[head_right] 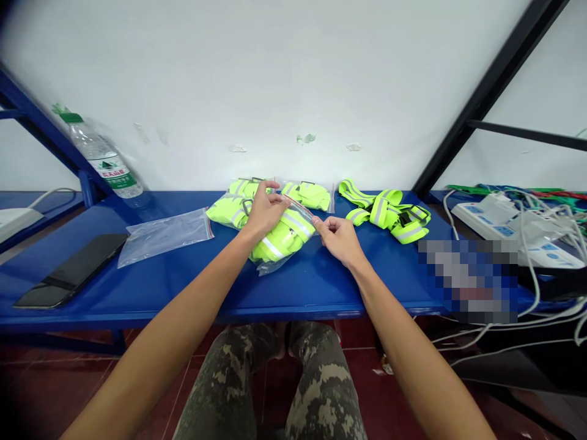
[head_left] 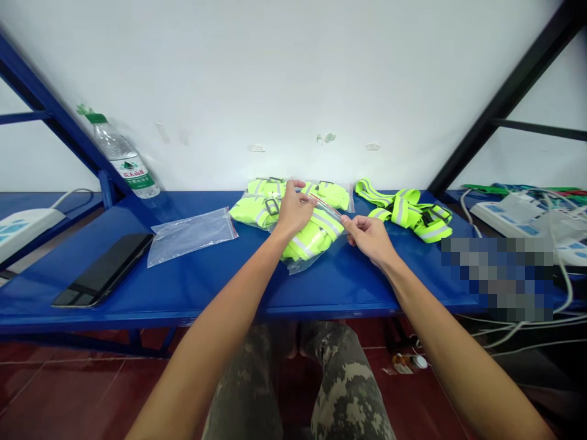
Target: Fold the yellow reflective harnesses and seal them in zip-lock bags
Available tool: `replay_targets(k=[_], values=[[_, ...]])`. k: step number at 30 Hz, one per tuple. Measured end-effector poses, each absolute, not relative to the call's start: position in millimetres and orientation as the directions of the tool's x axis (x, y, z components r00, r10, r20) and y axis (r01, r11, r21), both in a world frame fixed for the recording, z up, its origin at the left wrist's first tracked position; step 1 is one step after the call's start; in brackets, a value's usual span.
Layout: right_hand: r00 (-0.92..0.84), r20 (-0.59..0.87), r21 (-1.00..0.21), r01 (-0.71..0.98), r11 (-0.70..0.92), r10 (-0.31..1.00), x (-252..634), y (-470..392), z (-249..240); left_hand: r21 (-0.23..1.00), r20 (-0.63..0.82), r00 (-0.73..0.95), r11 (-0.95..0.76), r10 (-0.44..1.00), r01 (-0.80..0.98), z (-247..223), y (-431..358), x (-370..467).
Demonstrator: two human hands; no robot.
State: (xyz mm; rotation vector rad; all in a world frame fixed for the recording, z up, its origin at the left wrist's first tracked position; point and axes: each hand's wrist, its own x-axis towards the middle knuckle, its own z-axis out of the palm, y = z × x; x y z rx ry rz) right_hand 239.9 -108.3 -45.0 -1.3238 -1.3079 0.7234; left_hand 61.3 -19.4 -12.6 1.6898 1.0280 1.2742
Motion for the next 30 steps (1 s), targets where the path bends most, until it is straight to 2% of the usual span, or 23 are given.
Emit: replay_targets(k=[4, 8, 14, 30], values=[[0.218, 0.225, -0.959, 0.221, 0.176, 0.950, 239, -108, -45, 0.920, 0.344, 0.125, -0.361, 0.931, 0.153, -13, -18, 62], [0.236, 0.260, -0.956, 0.201, 0.215, 0.936, 238, -107, -45, 0.912, 0.364, 0.122, -0.380, 0.923, 0.156, -14, -18, 62], [0.241, 0.198, -0.975, 0.144, 0.167, 0.950, 238, -107, -45, 0.906, 0.366, 0.165, -0.391, 0.916, 0.161, -14, -19, 63], [0.253, 0.205, -0.976, 0.127, 0.178, 0.945, 237, -105, -46, 0.900, 0.363, 0.259, -0.409, 0.895, 0.150, -10, -36, 73]])
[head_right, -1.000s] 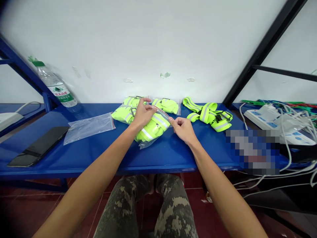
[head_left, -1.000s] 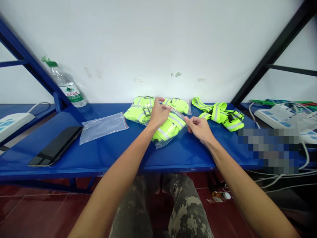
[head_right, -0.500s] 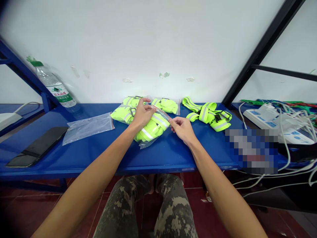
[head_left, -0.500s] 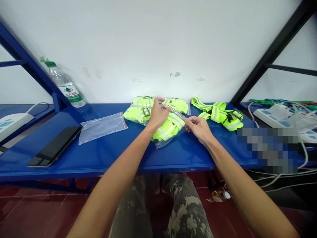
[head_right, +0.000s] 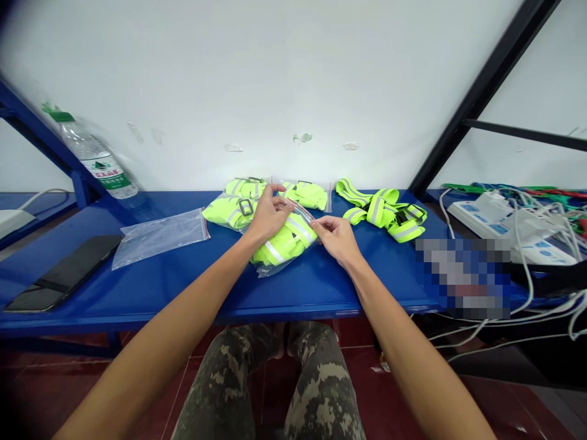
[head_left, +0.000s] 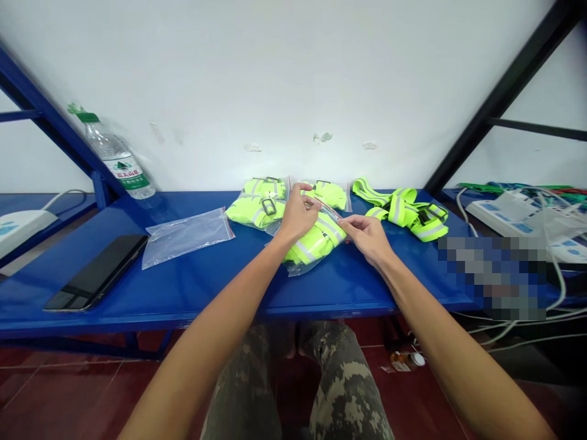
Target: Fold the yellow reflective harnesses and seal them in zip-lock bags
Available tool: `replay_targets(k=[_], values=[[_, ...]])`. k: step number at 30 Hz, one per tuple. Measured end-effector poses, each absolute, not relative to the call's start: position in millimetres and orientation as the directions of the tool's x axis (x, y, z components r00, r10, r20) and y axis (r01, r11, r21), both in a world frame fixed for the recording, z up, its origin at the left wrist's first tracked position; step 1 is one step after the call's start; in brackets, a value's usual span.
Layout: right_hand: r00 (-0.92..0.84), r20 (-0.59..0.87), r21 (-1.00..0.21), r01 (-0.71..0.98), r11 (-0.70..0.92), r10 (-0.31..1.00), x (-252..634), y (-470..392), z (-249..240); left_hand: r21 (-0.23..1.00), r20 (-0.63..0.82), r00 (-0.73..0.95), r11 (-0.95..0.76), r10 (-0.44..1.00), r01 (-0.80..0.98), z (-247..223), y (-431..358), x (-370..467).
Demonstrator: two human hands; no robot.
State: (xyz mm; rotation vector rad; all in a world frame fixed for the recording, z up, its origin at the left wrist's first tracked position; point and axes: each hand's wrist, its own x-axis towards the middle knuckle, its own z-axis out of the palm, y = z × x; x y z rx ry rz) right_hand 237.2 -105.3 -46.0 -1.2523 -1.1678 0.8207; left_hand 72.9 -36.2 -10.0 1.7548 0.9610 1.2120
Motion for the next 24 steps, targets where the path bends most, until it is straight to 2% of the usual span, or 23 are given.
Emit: replay_targets(k=[4, 9, 12, 15, 17, 19, 21, 24], values=[[0.259, 0.169, -0.984, 0.099, 0.148, 0.951, 237, -105, -47, 0.893, 0.367, 0.285, -0.421, 0.886, 0.158, -10, -39, 75], [0.257, 0.256, -0.965, 0.128, 0.230, 0.932, 236, -103, -49, 0.881, 0.373, 0.287, -0.434, 0.882, 0.187, -8, -44, 76], [0.229, 0.165, -0.986, 0.070, 0.153, 0.959, 232, -107, -44, 0.860, 0.403, 0.262, -0.461, 0.877, 0.219, -9, -46, 76], [0.095, 0.049, -0.997, 0.057, 0.044, 0.994, 227, -113, -37, 0.847, 0.431, 0.250, -0.485, 0.867, 0.219, -10, -47, 77], [0.042, 0.028, -0.996, 0.082, 0.024, 0.999, 225, -116, -33, 0.831, 0.445, 0.269, -0.506, 0.854, 0.230, -10, -49, 78], [0.056, 0.058, -0.992, 0.114, 0.052, 0.997, 224, -118, -32, 0.780, 0.452, 0.306, -0.537, 0.838, 0.320, -7, -53, 78], [0.095, 0.131, -0.979, 0.167, 0.114, 0.987, 224, -116, -35, 0.678, 0.441, 0.331, -0.552, 0.834, 0.485, -2, -59, 78], [0.163, 0.253, -0.950, 0.227, 0.214, 0.953, 226, -112, -41, 0.520, 0.387, 0.299, -0.475, 0.872, 0.710, 5, -68, 75]])
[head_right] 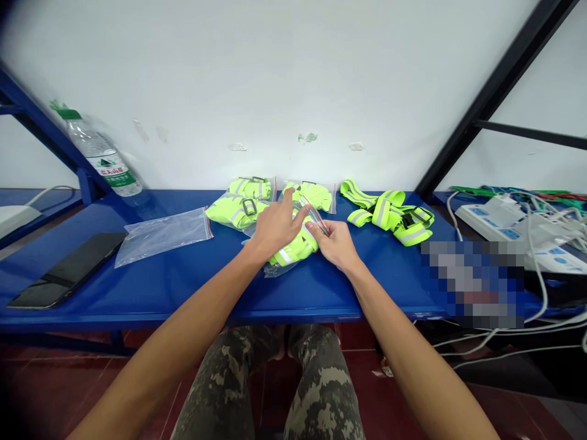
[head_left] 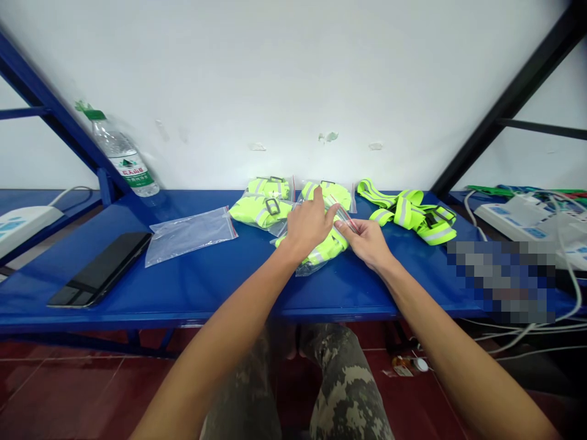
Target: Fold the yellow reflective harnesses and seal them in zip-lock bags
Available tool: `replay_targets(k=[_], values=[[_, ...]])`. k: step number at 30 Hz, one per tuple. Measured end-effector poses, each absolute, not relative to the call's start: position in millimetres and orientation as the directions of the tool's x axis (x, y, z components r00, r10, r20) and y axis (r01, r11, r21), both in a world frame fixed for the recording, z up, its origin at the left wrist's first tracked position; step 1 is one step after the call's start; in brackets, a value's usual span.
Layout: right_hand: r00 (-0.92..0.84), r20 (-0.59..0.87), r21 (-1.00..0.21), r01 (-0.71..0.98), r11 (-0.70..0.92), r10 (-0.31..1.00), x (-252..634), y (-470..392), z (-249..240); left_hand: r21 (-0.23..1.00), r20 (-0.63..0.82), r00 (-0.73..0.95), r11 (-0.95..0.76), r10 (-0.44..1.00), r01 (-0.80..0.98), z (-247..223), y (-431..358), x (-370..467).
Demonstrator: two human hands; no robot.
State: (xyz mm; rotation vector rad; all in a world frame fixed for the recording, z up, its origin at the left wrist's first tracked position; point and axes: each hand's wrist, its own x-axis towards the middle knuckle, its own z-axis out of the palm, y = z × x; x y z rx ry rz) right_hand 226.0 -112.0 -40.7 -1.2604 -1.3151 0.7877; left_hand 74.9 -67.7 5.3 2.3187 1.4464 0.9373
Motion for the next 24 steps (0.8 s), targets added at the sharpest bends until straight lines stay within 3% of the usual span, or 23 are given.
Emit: replay_targets(k=[3, 5, 9, 13, 24], values=[[0.255, 0.291, -0.952, 0.175, 0.252, 0.922, 229, -109, -44, 0.461, 0.271, 0.294, -0.392, 0.917, 0.796, 7, -71, 70], [0.259, 0.217, -0.976, 0.087, 0.201, 0.941, 229, -109, -44, 0.449, 0.235, 0.326, -0.400, 0.916, 0.799, 5, -70, 69], [0.186, 0.025, -0.999, -0.038, 0.033, 0.982, 226, -114, -39, 0.424, 0.312, 0.384, -0.489, 0.869, 0.762, -2, -67, 74], [0.125, -0.055, -0.996, -0.076, -0.045, 0.991, 225, -116, -40, 0.392, 0.356, 0.422, -0.543, 0.834, 0.743, -6, -69, 77], [0.133, 0.157, -0.983, -0.072, 0.168, 0.979, 216, -111, -50, 0.409, 0.380, 0.434, -0.569, 0.817, 0.713, -12, -64, 74]])
